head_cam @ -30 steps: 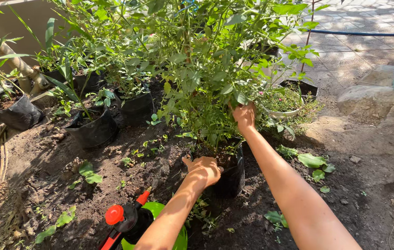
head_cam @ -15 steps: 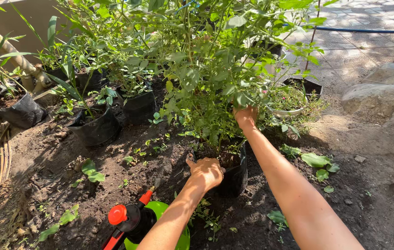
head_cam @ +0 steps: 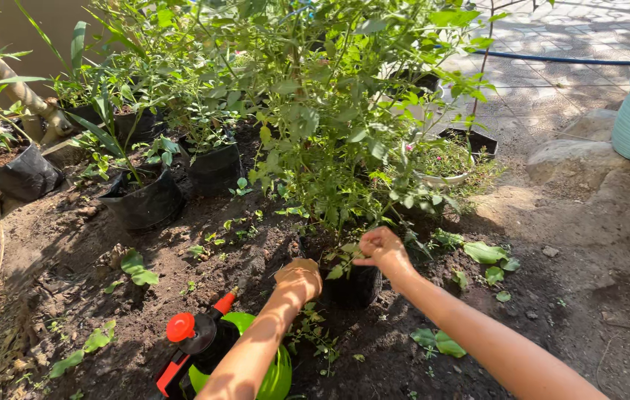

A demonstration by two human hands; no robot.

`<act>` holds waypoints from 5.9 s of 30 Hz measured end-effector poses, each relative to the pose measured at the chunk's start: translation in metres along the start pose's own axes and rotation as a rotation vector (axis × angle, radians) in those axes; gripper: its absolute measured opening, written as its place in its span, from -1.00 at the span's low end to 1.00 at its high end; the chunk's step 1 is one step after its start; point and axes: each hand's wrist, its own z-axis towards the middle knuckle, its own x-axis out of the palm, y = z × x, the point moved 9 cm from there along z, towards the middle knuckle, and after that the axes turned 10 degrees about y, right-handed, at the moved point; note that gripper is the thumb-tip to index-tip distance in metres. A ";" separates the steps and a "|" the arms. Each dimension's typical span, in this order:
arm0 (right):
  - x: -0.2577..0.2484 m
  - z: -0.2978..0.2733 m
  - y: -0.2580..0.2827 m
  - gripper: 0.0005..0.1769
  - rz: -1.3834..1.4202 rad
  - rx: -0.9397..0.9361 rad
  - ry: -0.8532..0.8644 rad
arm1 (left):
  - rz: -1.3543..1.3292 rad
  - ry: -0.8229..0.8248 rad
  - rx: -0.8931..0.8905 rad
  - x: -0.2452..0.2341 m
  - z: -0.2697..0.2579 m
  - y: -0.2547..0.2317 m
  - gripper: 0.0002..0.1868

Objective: The person cares for various potted plants by using a hand-pressurized sprayer to apply liquid to the leaves and manually checking the foliage.

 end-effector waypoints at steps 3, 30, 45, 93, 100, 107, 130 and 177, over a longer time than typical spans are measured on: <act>0.046 -0.028 0.010 -0.50 -0.133 -0.003 0.249 | -0.018 -0.036 -0.080 -0.015 -0.015 0.007 -0.71; -0.002 0.087 0.005 -0.53 -1.060 -0.256 0.033 | -0.084 -0.053 -0.032 -0.075 -0.092 -0.041 -0.42; 0.008 0.165 -0.082 -0.65 -2.302 -0.106 0.350 | -0.142 -0.122 0.110 -0.081 -0.108 -0.045 -0.34; 0.104 -0.072 0.072 -0.79 -0.822 -0.452 0.209 | -0.836 -1.060 -0.041 -0.156 -0.054 0.031 -0.65; 0.098 -0.082 0.062 -0.81 -0.832 -0.308 0.309 | -0.735 -0.985 -0.117 -0.176 -0.042 0.044 -0.77; 0.089 -0.082 0.045 -0.79 -0.827 -0.256 0.342 | -0.733 -0.925 -0.099 -0.179 -0.035 0.044 -0.80; 0.068 -0.084 0.050 -0.75 -0.763 -0.267 0.242 | -1.004 -0.942 0.117 -0.123 -0.072 0.004 -0.60; 0.043 -0.086 0.130 -0.45 -0.312 -0.425 0.178 | -0.477 -0.643 0.029 -0.184 -0.226 -0.008 -0.36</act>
